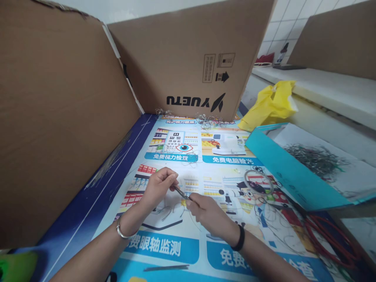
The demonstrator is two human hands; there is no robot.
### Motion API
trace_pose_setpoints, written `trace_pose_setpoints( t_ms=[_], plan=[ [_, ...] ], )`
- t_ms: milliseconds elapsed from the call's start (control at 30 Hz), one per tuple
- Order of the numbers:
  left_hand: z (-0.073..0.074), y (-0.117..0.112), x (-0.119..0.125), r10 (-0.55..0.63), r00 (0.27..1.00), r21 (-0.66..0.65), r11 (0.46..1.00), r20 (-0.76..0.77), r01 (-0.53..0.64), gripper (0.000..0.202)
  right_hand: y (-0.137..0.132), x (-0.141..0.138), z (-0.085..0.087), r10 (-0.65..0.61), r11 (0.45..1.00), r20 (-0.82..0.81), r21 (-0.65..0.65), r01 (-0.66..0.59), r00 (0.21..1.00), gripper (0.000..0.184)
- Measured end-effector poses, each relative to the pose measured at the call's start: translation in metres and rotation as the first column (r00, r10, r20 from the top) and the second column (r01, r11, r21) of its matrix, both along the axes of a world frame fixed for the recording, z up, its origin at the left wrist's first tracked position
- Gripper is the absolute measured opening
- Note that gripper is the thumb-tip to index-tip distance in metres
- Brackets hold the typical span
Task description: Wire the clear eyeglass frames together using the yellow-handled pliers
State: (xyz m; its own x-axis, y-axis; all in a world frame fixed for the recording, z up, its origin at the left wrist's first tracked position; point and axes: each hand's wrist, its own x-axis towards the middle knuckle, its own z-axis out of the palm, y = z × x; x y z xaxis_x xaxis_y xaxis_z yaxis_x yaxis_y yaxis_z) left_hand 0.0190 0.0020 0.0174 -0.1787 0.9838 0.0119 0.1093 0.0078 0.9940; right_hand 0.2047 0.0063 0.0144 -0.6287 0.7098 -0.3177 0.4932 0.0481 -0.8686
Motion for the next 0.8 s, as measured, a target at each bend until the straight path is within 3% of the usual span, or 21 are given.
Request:
trace_pose_setpoints(
  t_ms=[300,567,800],
  plan=[
    [-0.0029,0.0028,-0.0014,-0.055,0.994,-0.019,0.998,0.093,0.057,0.019,0.0037,0.0007,-0.0003,-0.012,0.989,-0.059,-0.151,0.003,0.998,0.029],
    [-0.0038,0.0038,-0.0012,-0.061,0.980,-0.070,0.995,0.187,0.075,0.021,0.0029,0.0037,-0.0043,0.028,0.999,0.006,-0.038,-0.028,1.000,0.036],
    [-0.0020,0.0045,-0.0032,-0.122,0.977,-0.072,0.988,0.172,0.136,0.020,0.0028,0.0040,-0.0042,0.038,0.999,0.008,-0.039,-0.037,0.999,0.036]
  ],
)
